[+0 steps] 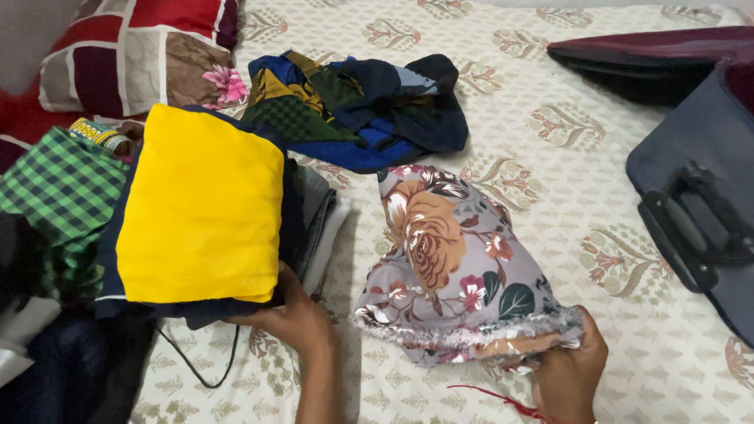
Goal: The person folds a yellow cloth, a patterned gray cloth, and a dark blue cloth by hand on a bed.
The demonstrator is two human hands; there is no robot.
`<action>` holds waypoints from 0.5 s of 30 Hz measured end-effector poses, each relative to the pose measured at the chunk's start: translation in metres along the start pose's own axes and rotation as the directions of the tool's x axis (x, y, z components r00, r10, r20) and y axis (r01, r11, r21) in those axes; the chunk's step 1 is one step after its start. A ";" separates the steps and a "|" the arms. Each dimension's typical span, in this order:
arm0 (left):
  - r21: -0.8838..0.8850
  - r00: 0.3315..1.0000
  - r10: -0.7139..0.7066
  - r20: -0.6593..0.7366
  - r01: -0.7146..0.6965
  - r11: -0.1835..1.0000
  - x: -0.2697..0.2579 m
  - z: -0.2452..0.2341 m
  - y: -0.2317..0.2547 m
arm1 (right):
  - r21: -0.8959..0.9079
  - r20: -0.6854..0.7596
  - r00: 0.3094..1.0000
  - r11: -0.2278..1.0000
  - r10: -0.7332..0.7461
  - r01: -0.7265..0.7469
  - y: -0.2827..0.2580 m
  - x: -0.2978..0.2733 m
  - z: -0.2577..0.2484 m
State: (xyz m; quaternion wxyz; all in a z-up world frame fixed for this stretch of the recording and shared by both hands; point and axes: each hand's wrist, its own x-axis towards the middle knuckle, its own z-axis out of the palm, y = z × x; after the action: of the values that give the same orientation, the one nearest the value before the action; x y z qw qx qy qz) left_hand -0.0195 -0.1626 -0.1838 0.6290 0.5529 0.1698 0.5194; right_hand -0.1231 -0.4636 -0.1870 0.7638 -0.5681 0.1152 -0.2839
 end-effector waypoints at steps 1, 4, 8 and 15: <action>-0.002 1.000 -0.002 0.000 0.002 1.000 0.000 0.003 -0.004 | 0.016 0.014 1.000 1.000 -0.017 0.017 0.002 0.000 0.000; 0.035 0.997 -0.082 0.000 0.082 0.996 0.003 0.003 -0.013 | 0.025 0.025 0.999 0.999 -0.028 0.028 0.009 -0.004 -0.006; -0.125 0.944 -0.209 0.255 0.247 0.961 0.006 0.007 -0.003 | -0.096 0.008 0.999 0.995 -0.039 0.040 0.011 -0.010 -0.006; -0.063 0.807 -0.422 0.413 0.487 0.871 0.012 -0.013 -0.006 | -0.566 0.367 0.924 0.762 -0.110 0.316 -0.035 -0.016 0.021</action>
State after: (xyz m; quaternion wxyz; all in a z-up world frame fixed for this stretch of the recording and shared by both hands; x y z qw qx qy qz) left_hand -0.0217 -0.1444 -0.1893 0.7996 0.5329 0.1265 0.2462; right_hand -0.1361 -0.4445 -0.1497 0.5074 -0.8321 0.0131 -0.2235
